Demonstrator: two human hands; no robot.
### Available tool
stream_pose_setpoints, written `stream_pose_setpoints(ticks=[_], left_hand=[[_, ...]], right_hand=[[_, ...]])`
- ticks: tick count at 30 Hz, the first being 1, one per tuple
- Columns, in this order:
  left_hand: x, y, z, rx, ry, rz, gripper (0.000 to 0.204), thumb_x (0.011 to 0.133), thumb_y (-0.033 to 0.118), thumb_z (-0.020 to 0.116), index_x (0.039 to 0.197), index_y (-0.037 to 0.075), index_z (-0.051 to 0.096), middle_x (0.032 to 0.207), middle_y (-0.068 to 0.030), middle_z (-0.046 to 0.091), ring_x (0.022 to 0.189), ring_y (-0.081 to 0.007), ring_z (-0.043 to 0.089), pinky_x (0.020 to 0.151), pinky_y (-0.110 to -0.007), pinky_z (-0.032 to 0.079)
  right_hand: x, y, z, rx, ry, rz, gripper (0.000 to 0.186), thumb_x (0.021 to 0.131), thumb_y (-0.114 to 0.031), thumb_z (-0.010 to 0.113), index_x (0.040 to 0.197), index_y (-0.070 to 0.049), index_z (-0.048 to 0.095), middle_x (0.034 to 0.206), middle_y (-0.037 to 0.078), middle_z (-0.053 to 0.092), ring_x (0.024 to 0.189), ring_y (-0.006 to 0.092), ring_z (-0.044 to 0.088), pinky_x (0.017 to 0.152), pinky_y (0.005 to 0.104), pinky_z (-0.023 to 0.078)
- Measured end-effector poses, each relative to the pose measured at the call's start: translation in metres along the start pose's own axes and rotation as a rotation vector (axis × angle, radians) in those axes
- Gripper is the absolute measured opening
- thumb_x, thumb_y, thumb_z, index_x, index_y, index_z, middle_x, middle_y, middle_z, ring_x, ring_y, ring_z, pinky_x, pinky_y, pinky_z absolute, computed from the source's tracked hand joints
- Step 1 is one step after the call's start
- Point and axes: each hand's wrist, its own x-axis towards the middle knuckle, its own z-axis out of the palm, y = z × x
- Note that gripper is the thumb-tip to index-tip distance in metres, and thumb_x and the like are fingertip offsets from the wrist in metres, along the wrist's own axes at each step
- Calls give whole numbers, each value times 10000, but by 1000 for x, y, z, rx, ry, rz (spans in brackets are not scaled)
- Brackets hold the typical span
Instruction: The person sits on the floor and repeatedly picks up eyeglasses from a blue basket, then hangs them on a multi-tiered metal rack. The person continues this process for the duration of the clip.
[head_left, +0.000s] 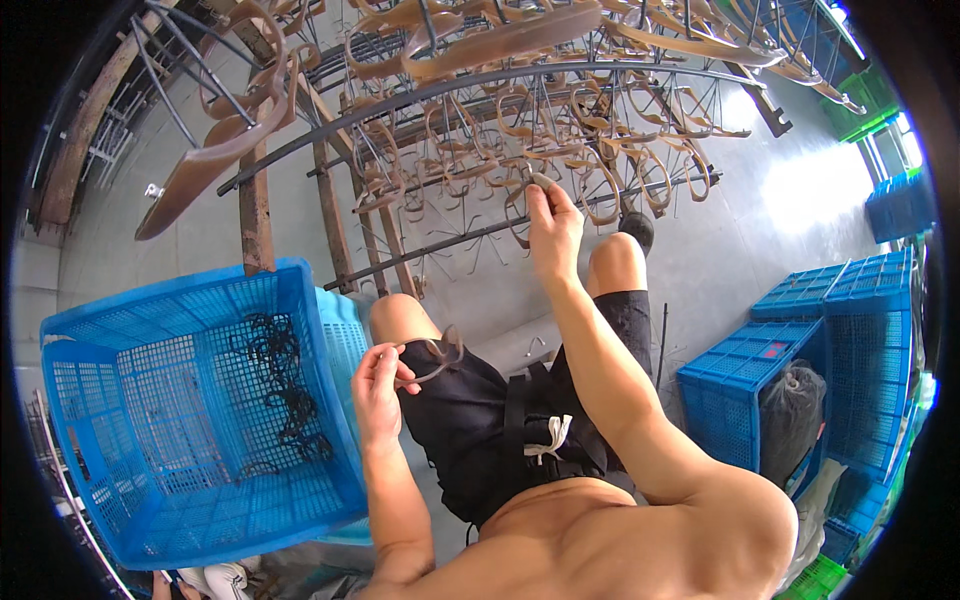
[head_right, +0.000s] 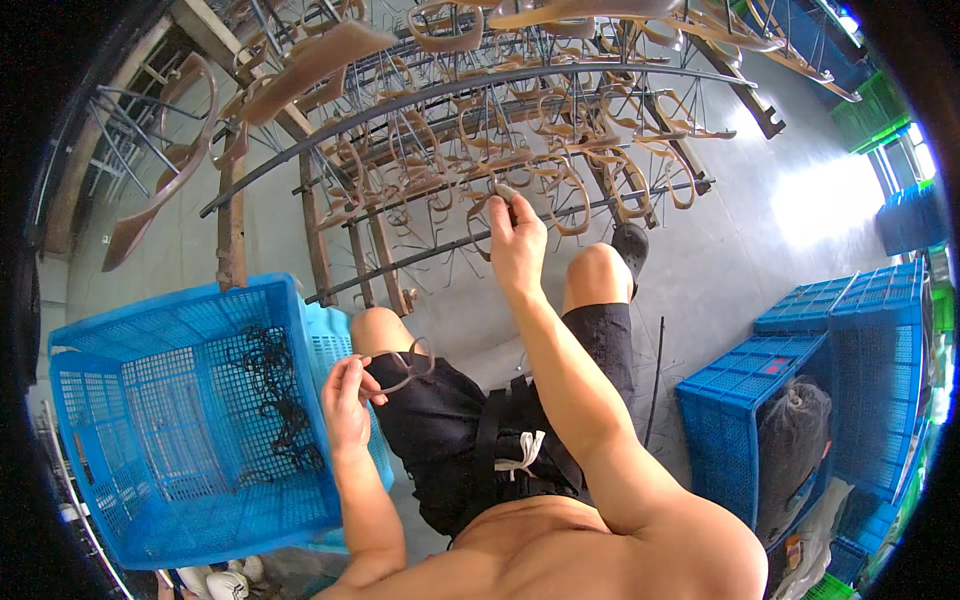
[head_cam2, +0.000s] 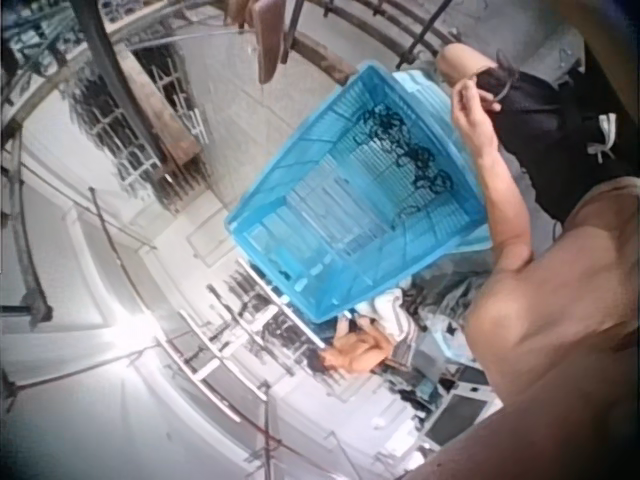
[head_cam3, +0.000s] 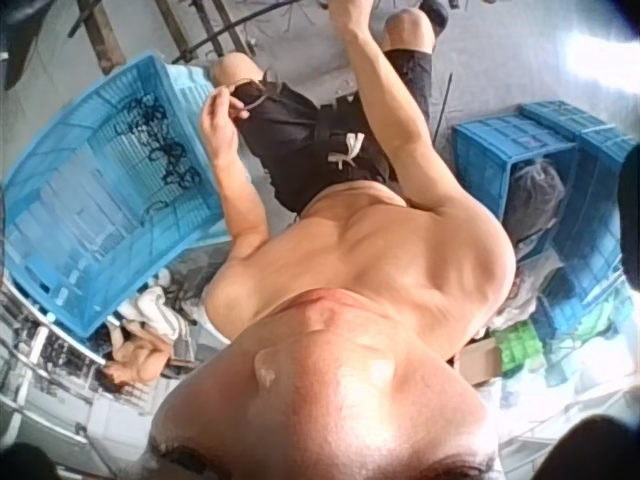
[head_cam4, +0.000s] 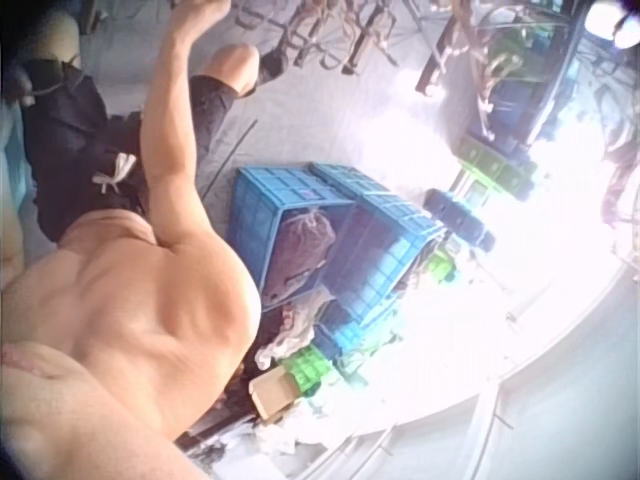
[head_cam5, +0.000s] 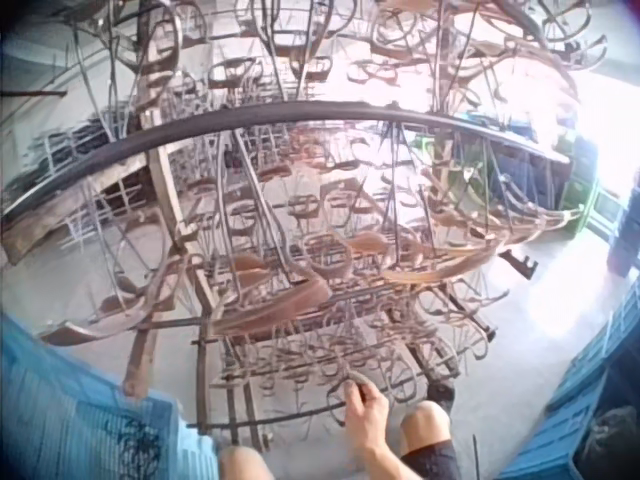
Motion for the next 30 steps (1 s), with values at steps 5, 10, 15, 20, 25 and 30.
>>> stream_pose_setpoints(ticks=[5, 10, 15, 20, 25, 30], left_hand=[[-1, 14, 11, -259, -87, -18, 202, 927, 187, 488, 937, 10, 584, 584, -42, 523, 437, -131, 469, 419, -254, 403], [7, 27, 30, -540, -193, 9, 189, 928, 237, 487, 931, 64, 565, 658, -29, 530, 516, -124, 489, 465, -259, 404], [-2, 22, 55, -272, -349, 159, 187, 952, 157, 435, 1020, 3, 516, 920, -76, 545, 737, -188, 614, 714, -326, 547], [15, 19, -4, 720, -52, 333, 278, 889, 253, 571, 1019, 8, 591, 837, -140, 637, 766, -220, 624, 676, -313, 487], [96, -1, -174, 1217, 683, 87, 363, 850, 339, 560, 1047, 34, 570, 1031, -166, 569, 968, -336, 546, 814, -432, 457], [102, -88, -258, 1588, 536, -613, 585, 796, 327, 574, 1316, 142, 379, 1423, -163, 232, 1324, -402, 140, 1002, -571, 253]], right_hand=[[-21, -14, -16, -558, -38, -187, 365, 863, -218, 582, 1166, -27, 510, 946, 137, 507, 837, 237, 495, 727, 326, 411], [-109, -43, -27, -493, -347, -330, 563, 859, -224, 579, 1327, -28, 334, 1132, 198, 368, 1073, 322, 360, 937, 398, 323], [-138, -48, 10, 351, -461, 218, 431, 955, -134, 419, 1335, -2, 265, 1035, 84, 508, 893, 136, 496, 839, 279, 420], [-103, -39, 32, 130, -259, 77, 312, 954, -143, 423, 1229, -5, 373, 622, 19, 478, 439, 75, 430, 389, 233, 373], [-58, -9, 55, 111, 8, -11, 214, 953, -157, 453, 1116, -21, 482, 585, -17, 433, 462, 35, 382, 398, 211, 332], [-51, 6, 71, 72, 102, 33, 205, 953, -187, 460, 993, -5, 548, 538, -36, 402, 450, 32, 363, 399, 204, 313]])
